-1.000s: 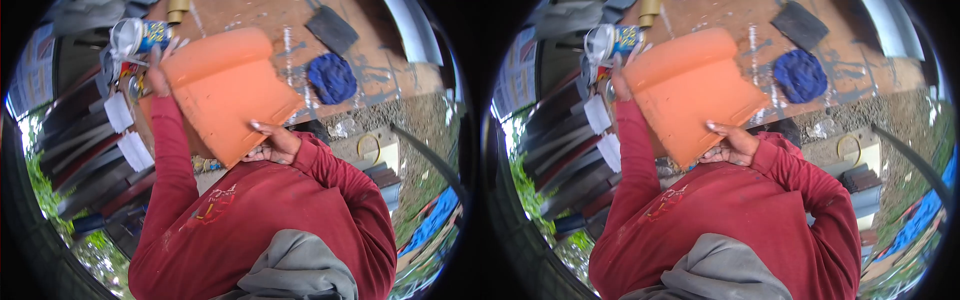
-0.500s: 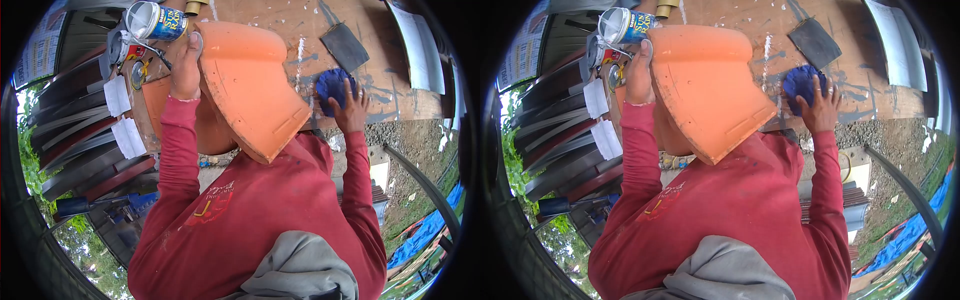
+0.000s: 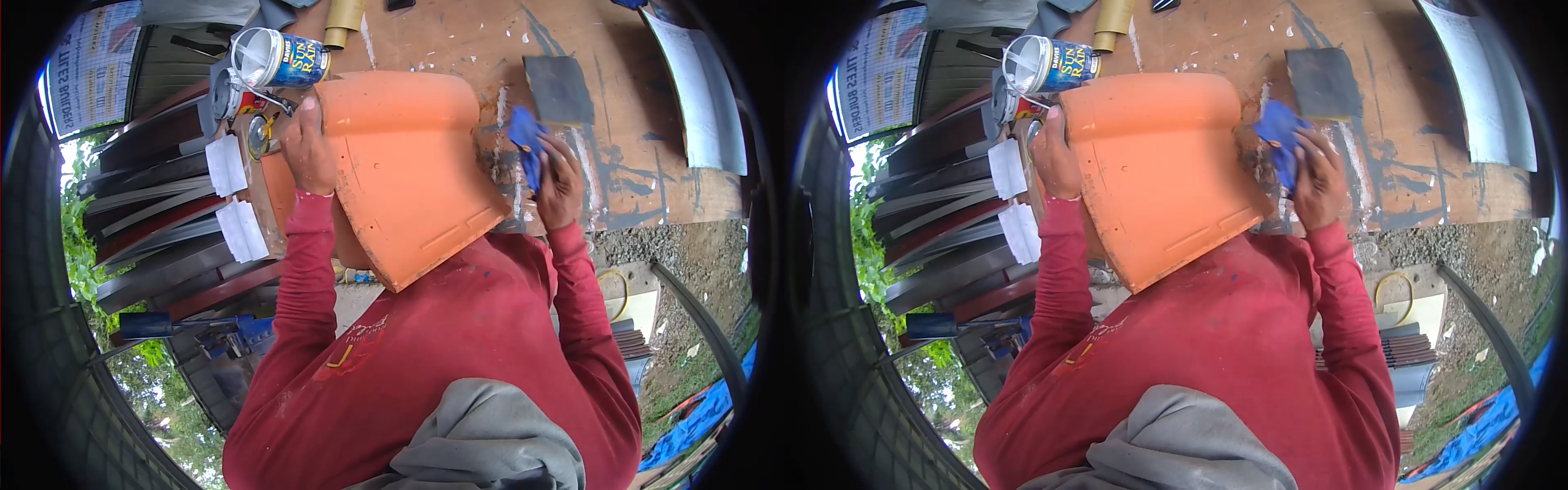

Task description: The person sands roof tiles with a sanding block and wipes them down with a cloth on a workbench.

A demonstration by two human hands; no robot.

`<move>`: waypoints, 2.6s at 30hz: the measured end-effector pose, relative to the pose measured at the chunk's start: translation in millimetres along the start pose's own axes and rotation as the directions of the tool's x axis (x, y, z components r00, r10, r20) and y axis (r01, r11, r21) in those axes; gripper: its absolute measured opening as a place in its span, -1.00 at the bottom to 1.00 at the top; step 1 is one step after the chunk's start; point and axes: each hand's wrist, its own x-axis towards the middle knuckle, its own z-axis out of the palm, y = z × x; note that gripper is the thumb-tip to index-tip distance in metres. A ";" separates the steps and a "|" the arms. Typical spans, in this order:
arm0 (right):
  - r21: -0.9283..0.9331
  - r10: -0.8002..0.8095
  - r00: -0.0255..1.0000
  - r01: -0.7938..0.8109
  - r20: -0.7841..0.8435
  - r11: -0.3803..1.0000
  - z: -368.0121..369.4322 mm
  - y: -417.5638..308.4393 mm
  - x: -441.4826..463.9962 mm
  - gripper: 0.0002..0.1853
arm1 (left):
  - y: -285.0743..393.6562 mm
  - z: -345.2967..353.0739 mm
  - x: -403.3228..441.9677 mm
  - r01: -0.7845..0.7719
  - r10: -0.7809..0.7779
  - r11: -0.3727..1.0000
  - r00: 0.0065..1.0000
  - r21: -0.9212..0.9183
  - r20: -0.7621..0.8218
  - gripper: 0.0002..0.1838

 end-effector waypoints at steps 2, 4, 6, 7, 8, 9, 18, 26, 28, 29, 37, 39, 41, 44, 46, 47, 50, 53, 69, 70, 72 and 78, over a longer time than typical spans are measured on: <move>0.164 -0.115 0.993 0.112 0.008 0.980 34.2 -29.1 27.5 -0.84 | 3.9 0.7 -3.0 -0.007 0.009 0.999 0.999 0.032 -0.043 -0.49; 0.293 -0.168 0.984 0.142 0.067 0.946 76.9 -57.3 47.5 -0.86 | 4.7 -2.5 -1.0 -0.054 0.051 0.978 0.998 0.201 0.024 -0.48; 0.388 -0.207 0.975 0.160 0.080 0.908 127.8 -73.4 63.0 -0.78 | 15.3 7.1 1.0 -0.134 0.132 0.974 0.991 0.185 0.024 -0.48; 0.389 -0.173 0.985 0.155 0.010 0.908 146.4 -95.9 69.1 -0.69 | 19.9 7.9 3.2 -0.175 0.174 0.968 0.984 0.181 0.022 -0.49; 0.391 -0.136 0.989 0.149 -0.061 0.908 158.6 -112.2 75.0 -0.60 | 24.6 8.7 5.4 -0.216 0.216 0.960 0.976 0.177 0.020 -0.49; 0.393 -0.137 0.988 0.152 -0.064 0.907 161.9 -116.9 82.5 -0.60 | 28.3 6.3 6.2 -0.233 0.226 0.954 0.972 0.188 0.058 -0.49; 0.176 0.224 0.879 -0.321 0.421 0.931 163.8 23.3 120.6 -0.44 | 17.2 -0.8 5.3 -0.321 0.312 0.924 0.947 0.207 0.077 -0.56; 0.451 -0.392 0.914 0.308 0.103 0.838 192.7 -100.9 141.7 -0.49 | 24.7 2.9 7.6 -0.268 0.253 0.956 0.959 0.116 0.128 -0.58; 0.467 -0.032 0.703 -0.437 0.711 0.769 165.1 -102.9 151.1 -0.40 | 13.3 4.4 14.0 -0.330 0.323 0.940 0.942 0.084 0.091 -0.52; 0.394 -0.004 0.572 -0.560 0.820 0.729 161.8 -89.2 159.2 -0.30 | 9.7 2.5 12.8 -0.331 0.324 0.940 0.942 0.085 0.086 -0.52; 0.047 0.355 0.850 -0.403 0.389 0.914 176.4 39.4 120.7 -0.24 | 0.0 -5.4 18.3 -0.296 0.275 0.944 0.951 0.149 0.145 -0.53; 0.088 0.410 0.890 -0.434 0.201 0.897 166.9 28.3 98.4 -0.33 | -6.3 3.7 17.9 -0.229 0.228 0.972 0.973 0.045 0.037 -0.49; 0.266 0.241 0.968 -0.251 0.069 0.931 163.7 -13.2 71.5 -0.45 | -10.3 7.0 17.5 -0.177 0.173 0.981 0.983 -0.076 -0.055 -0.45; 0.394 0.011 0.998 -0.033 0.058 0.918 161.0 -90.5 41.8 -0.50 | -6.2 8.6 13.6 0.161 -0.154 0.951 0.987 -0.264 0.045 -0.37; 0.491 -0.140 0.986 0.078 0.091 0.868 148.9 -114.6 36.5 -0.50 | 8.9 16.6 12.7 0.182 -0.169 0.857 0.983 -0.482 0.069 -0.32; 0.505 -0.217 0.963 0.108 0.161 0.856 138.8 -121.3 33.3 -0.51 | 8.8 21.5 9.8 0.175 -0.215 0.877 0.976 -0.448 -0.039 -0.31; 0.635 -0.362 0.825 0.004 0.434 0.772 98.5 -126.5 22.3 -0.55 | 16.0 21.0 6.9 0.260 -0.304 0.797 0.953 -0.545 0.009 -0.32; 0.685 -0.487 0.522 -0.298 0.700 0.665 57.3 -116.0 22.0 -0.59 | 14.1 16.4 3.6 0.235 -0.259 0.805 0.965 -0.544 0.034 -0.35; 0.464 -0.312 0.666 -0.058 0.678 0.884 78.5 -24.3 11.5 -0.55 | 23.8 23.3 16.5 -0.204 0.194 0.972 0.977 0.113 0.088 -0.46; 0.385 -0.186 0.680 -0.152 0.709 0.910 73.5 14.4 -0.9 -0.55 | 15.9 20.5 18.1 -0.207 0.198 0.972 0.976 0.114 0.088 -0.46; 0.169 0.062 0.721 -0.244 0.690 0.955 53.8 42.3 -16.4 -0.56 | 6.7 18.0 16.3 -0.147 0.142 0.989 0.982 0.027 0.127 -0.49; 0.430 -0.040 0.691 -0.402 0.722 0.809 67.7 -79.6 -19.0 -0.59 | 5.4 9.7 11.5 -0.109 0.098 0.993 0.971 0.042 0.217 -0.50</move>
